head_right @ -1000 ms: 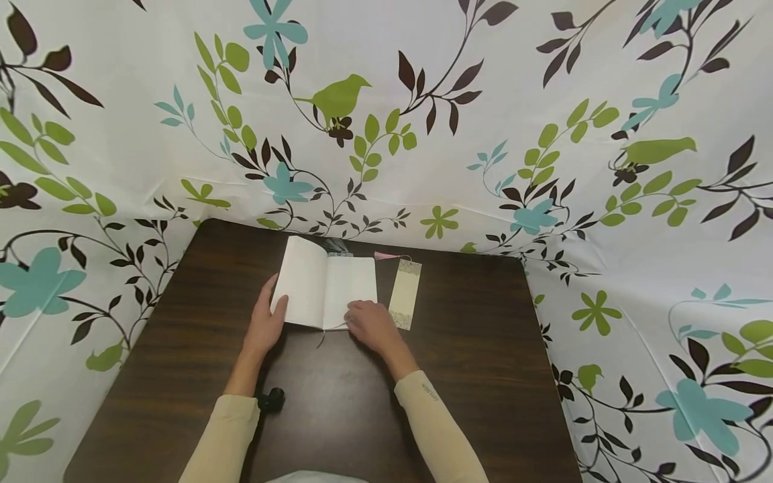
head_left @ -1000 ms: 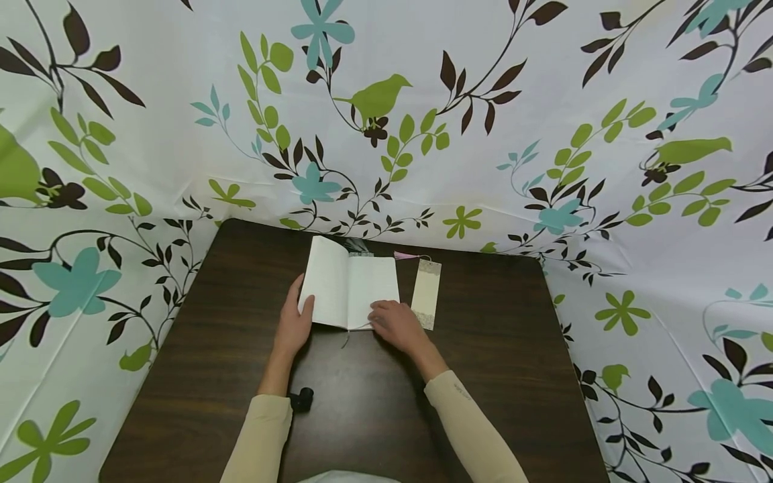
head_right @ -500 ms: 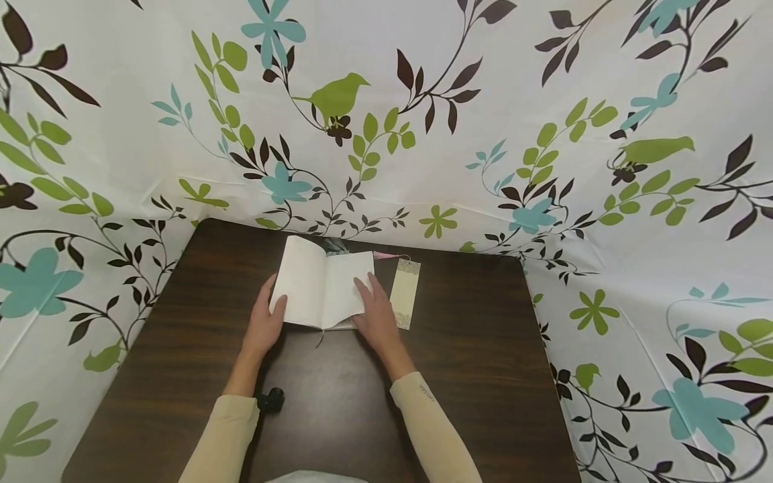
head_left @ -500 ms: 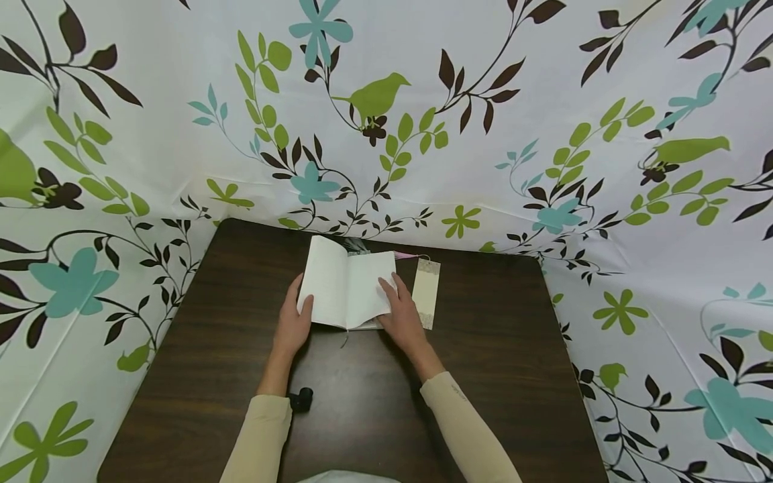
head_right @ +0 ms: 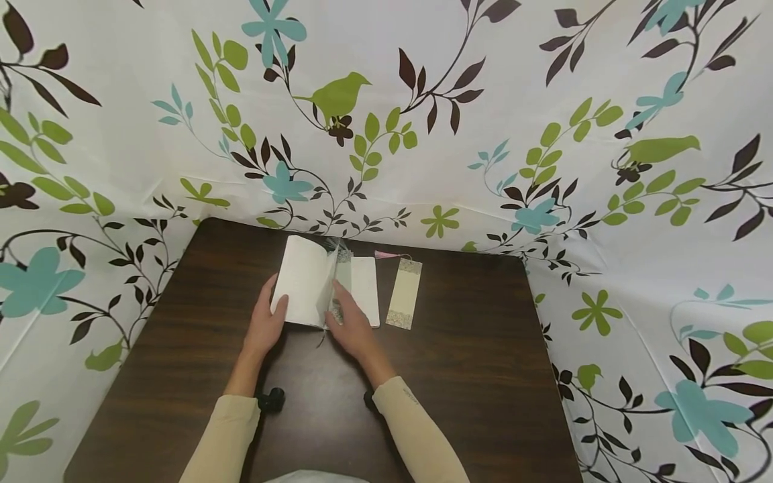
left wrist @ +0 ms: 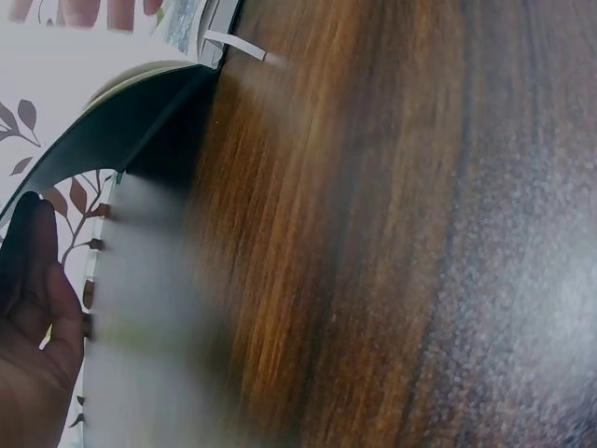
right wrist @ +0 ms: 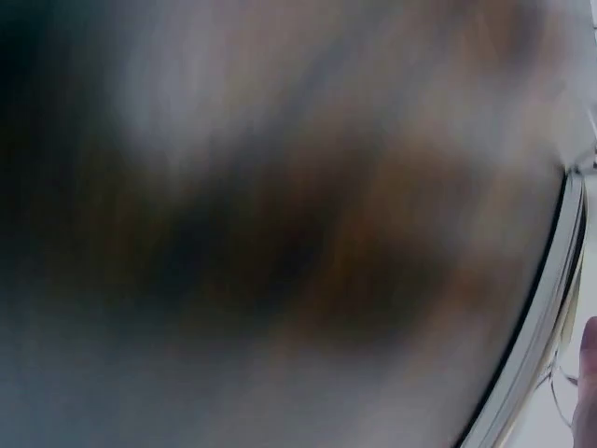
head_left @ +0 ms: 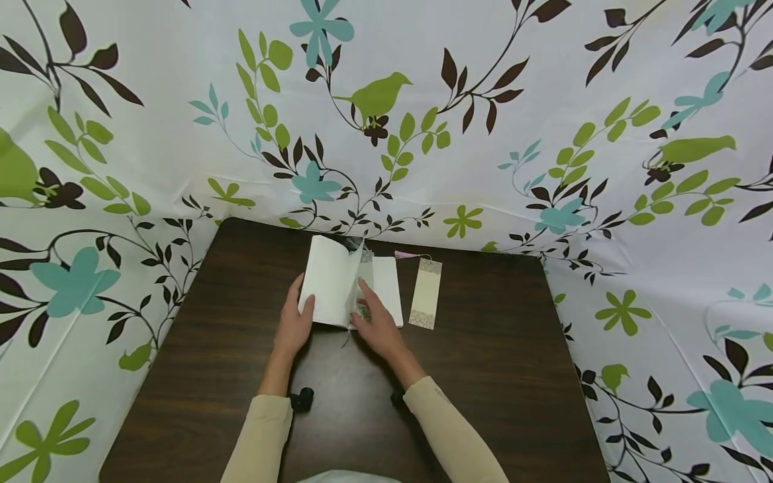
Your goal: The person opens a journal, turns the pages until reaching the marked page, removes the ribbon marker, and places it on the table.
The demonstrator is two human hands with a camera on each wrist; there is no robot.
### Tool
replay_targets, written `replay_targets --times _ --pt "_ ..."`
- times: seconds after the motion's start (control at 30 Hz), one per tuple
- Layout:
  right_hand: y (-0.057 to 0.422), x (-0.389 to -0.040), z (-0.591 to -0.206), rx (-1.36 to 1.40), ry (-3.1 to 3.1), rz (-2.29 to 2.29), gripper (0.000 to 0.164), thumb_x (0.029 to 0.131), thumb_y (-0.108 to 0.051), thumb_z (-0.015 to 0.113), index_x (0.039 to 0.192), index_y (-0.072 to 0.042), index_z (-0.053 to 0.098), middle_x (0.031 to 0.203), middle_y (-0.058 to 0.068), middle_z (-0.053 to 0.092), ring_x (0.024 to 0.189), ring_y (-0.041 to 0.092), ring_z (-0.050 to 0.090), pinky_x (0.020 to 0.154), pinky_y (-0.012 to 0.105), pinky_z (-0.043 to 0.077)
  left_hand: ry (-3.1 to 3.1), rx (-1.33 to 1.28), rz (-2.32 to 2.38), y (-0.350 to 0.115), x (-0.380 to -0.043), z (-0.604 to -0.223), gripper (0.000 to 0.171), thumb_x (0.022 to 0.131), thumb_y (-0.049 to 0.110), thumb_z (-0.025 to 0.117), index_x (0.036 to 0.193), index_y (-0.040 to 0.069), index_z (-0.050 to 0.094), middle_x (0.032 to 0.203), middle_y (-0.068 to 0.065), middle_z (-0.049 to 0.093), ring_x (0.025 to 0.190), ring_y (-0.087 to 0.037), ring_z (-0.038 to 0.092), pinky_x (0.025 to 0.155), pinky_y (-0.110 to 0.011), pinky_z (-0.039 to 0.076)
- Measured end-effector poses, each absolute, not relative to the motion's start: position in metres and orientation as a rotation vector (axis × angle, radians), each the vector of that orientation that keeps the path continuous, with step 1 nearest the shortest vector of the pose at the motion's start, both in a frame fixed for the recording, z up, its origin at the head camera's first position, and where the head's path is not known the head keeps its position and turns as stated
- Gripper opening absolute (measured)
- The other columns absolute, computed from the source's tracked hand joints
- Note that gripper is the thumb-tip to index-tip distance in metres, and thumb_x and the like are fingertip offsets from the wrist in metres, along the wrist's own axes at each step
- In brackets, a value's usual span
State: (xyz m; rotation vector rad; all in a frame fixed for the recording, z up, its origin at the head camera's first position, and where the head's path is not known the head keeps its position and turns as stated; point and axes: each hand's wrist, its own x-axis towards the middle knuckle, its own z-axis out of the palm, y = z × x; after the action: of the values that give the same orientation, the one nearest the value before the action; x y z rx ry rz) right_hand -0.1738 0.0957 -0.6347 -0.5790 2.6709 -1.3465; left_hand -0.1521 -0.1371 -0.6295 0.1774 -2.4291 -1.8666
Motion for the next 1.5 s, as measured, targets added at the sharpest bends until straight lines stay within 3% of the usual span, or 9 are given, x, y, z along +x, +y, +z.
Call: replay_targets --times 0.17,0.33,0.43,0.6,0.77,0.93,1.1,1.27,1.5 --pt "0.086 -0.168 -0.64 -0.805 2.705 -1.121 0.062 0.111 -0.035 0.063 0.168 -0.027 0.04 0.173 -0.006 0.039 0.157 0.019 0.044 0.124 0.046 0.044 -2.437 0.199 -1.889 -0.136 -0.152 -0.629 0.061 0.118 0.04 0.04 0.173 0.02 0.023 0.172 -0.018 0.038 0.153 -0.04 0.044 0.121 -0.064 0.037" --pt "0.083 -0.166 -0.64 -0.897 2.705 -1.042 0.053 0.111 -0.039 0.063 0.161 -0.024 0.053 0.171 -0.002 0.044 0.155 0.024 0.048 0.121 0.052 0.046 -2.37 0.187 -1.998 -0.133 -0.151 -0.627 0.064 0.118 0.051 0.028 0.17 0.014 0.028 0.166 -0.02 0.044 0.15 -0.04 0.045 0.121 -0.062 0.035" --pt "0.083 -0.166 -0.639 -0.922 2.709 -1.022 0.051 0.111 -0.038 0.063 0.159 -0.024 0.055 0.17 -0.002 0.046 0.154 0.024 0.048 0.121 0.05 0.046 -2.352 0.19 -2.023 -0.133 -0.152 -0.627 0.064 0.117 0.052 0.034 0.167 0.013 0.033 0.157 -0.021 0.052 0.141 -0.039 0.052 0.115 -0.06 0.04" --pt "0.085 -0.17 -0.638 -0.948 2.742 -1.014 0.045 0.11 -0.034 0.065 0.153 -0.021 0.062 0.164 0.0 0.053 0.148 0.025 0.055 0.119 0.048 0.049 -2.426 0.205 -1.952 -0.134 -0.152 -0.626 0.057 0.116 0.038 0.048 0.164 0.008 0.036 0.152 -0.022 0.056 0.135 -0.04 0.058 0.111 -0.059 0.046" --pt "0.088 -0.176 -0.634 -0.684 2.811 -1.178 0.04 0.107 -0.027 0.069 0.145 -0.014 0.067 0.158 0.008 0.058 0.147 0.033 0.053 0.119 0.059 0.044 -2.437 0.167 -1.948 -0.135 -0.153 -0.625 0.054 0.116 0.032 0.05 0.163 0.007 0.037 0.155 -0.022 0.054 0.14 -0.04 0.055 0.113 -0.059 0.045" --pt "0.087 -0.184 -0.63 -0.295 2.776 -1.373 0.04 0.108 -0.026 0.067 0.145 -0.01 0.063 0.16 0.014 0.051 0.15 0.036 0.047 0.12 0.059 0.043 -2.437 0.159 -1.958 -0.135 -0.152 -0.624 0.054 0.117 0.032 0.048 0.163 0.007 0.037 0.156 -0.021 0.053 0.142 -0.04 0.053 0.115 -0.06 0.043" --pt "0.083 -0.19 -0.624 0.026 2.636 -1.545 0.046 0.107 -0.026 0.067 0.149 -0.009 0.058 0.158 0.018 0.049 0.144 0.04 0.052 0.112 0.06 0.049 -2.445 0.147 -1.951 -0.136 -0.153 -0.626 0.055 0.117 0.033 0.047 0.164 0.006 0.035 0.157 -0.022 0.052 0.142 -0.04 0.053 0.115 -0.06 0.043" --pt "0.081 -0.2 -0.622 0.185 2.498 -1.679 0.05 0.106 -0.023 0.067 0.152 -0.007 0.055 0.153 0.022 0.055 0.136 0.043 0.056 0.105 0.061 0.052 -2.439 0.135 -1.945 -0.137 -0.153 -0.626 0.054 0.117 0.031 0.047 0.163 0.005 0.035 0.157 -0.022 0.052 0.144 -0.039 0.052 0.116 -0.06 0.042" --pt "0.084 -0.209 -0.625 0.315 2.429 -1.807 0.049 0.104 -0.013 0.068 0.15 -0.001 0.055 0.135 0.025 0.064 0.121 0.042 0.065 0.094 0.052 0.058 -2.433 0.138 -1.936 -0.137 -0.153 -0.626 0.053 0.117 0.03 0.048 0.162 0.004 0.037 0.156 -0.023 0.053 0.143 -0.041 0.052 0.115 -0.06 0.043"
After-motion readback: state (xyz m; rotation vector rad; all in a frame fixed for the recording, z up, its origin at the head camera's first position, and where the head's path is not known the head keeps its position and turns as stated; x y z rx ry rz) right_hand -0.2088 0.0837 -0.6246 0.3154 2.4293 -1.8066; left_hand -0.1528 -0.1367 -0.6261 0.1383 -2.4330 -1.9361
